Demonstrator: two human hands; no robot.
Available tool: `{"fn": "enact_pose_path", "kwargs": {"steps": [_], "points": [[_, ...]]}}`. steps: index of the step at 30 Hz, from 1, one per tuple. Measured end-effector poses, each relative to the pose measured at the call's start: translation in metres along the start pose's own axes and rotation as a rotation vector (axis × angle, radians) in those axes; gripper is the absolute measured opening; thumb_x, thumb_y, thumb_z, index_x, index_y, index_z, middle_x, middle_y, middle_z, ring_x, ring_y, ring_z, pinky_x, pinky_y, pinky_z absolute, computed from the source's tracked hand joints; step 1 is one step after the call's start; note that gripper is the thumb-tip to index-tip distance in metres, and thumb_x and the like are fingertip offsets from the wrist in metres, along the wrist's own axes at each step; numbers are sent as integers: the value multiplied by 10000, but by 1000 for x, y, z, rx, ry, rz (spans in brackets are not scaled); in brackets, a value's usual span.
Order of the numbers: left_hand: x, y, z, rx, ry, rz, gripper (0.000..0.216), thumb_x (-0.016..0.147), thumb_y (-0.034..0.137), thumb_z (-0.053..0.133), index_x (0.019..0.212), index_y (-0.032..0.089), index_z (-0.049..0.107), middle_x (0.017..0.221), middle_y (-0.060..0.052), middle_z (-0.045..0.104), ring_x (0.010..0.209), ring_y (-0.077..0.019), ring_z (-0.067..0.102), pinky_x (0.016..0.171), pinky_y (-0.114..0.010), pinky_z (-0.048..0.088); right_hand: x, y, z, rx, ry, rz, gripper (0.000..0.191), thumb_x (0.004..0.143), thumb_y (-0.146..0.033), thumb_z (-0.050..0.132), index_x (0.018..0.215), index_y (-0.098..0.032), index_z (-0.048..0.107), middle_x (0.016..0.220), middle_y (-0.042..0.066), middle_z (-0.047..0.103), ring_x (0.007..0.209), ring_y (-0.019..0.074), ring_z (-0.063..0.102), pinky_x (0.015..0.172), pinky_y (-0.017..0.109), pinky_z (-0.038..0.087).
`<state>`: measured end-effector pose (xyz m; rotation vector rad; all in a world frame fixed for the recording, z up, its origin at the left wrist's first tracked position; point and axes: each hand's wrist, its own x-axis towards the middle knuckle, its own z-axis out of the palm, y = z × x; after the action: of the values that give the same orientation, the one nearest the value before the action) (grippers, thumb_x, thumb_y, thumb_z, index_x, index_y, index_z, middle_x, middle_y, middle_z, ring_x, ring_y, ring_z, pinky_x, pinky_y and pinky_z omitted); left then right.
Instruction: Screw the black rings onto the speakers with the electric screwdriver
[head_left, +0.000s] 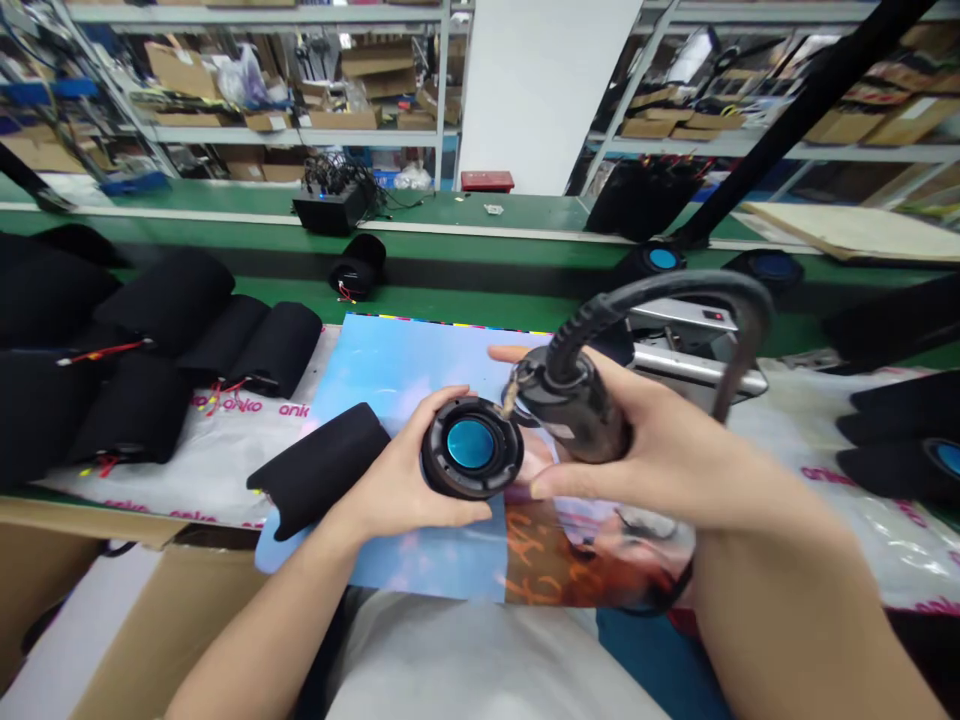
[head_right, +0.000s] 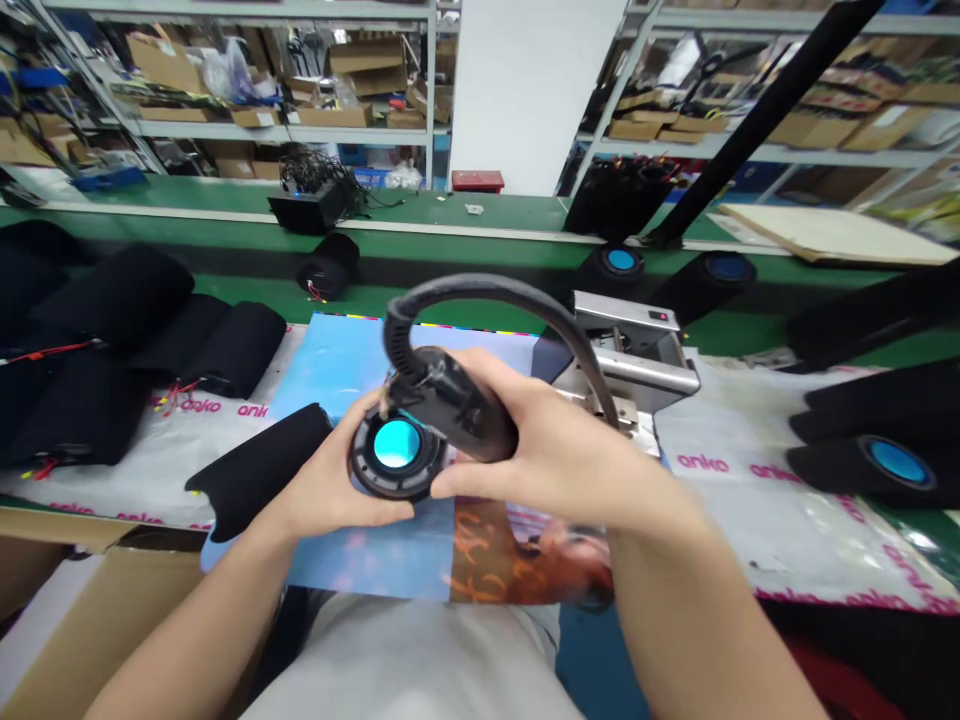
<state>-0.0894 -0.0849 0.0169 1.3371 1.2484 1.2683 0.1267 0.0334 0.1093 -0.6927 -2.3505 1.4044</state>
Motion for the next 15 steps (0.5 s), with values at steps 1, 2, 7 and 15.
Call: {"fn": "enact_pose_path", "kwargs": {"steps": [1,2,7,15], "points": [[0,0,0,9,2,-6,1123,605,319,1058,1560,254,470,1611,-151,608,1517,-415,569,1293,-550,455,-7,1,9,-2,129,72,802,741,-489,946,1457,-287,648,1279,12,730,1105,230,730,967,315,641],[0,1,0,9,2,-16,1117,598,317,1063,1546,251,477,1593,-152,624,1505,-414,581,1283,-545,467,-13,1,19,-35,242,156,803,695,-489,967,1416,-305,666,1260,11,732,1125,253,723,985,350,643],[1,6,2,-23,3,-37,1045,618,363,1063,1498,260,510,1549,-136,656,1450,-396,633,1239,-517,515,-22,-1,63,-109,388,345,671,643,-428,926,1269,-311,714,1371,32,685,1076,278,730,816,360,652],[0,4,2,-14,-9,-5,1030,652,349,1046,1507,267,477,1539,-130,655,1452,-373,631,1250,-516,497,-22,5,41,-112,348,264,634,731,-459,844,1309,-301,635,1052,-11,741,899,201,716,787,297,591]]}}
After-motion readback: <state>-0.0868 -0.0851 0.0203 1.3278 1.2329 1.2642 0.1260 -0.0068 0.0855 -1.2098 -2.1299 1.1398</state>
